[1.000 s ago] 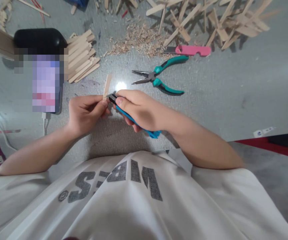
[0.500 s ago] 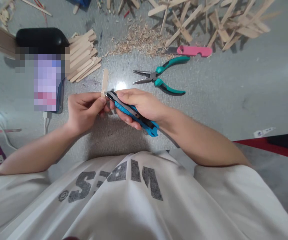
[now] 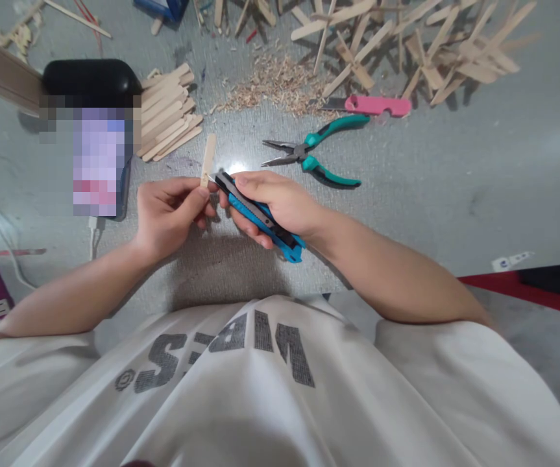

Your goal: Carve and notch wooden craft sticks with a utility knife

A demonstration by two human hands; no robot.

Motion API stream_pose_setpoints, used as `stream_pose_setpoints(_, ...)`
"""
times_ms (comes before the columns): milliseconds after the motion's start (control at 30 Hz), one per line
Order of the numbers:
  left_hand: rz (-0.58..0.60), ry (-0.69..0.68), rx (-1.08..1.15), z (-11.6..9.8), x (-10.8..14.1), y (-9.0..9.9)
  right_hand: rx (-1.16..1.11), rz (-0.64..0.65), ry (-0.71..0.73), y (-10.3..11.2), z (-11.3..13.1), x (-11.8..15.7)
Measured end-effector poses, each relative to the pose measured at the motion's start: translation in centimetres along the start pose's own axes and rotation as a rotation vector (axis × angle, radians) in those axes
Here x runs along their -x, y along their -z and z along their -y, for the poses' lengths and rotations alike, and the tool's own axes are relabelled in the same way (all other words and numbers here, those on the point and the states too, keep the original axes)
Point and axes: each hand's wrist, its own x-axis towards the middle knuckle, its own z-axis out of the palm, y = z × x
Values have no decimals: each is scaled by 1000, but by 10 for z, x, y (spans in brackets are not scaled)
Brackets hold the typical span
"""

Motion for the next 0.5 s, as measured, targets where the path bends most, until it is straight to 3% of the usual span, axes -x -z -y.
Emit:
stream_pose_setpoints(167, 49, -30, -39, -2, 0, 1, 57, -32, -23, -1, -1, -2)
stream_pose_setpoints(333, -7, -14, -53, -2, 0, -1, 62, -145, 92, 1, 3, 0)
stream_pose_setpoints(400, -11, -10, -75, -1, 1, -2, 198, -275, 171, -2, 4, 2)
stream_pose_setpoints(500, 21, -55, -144, 0, 3, -3, 621, -606, 339, -12, 1, 7)
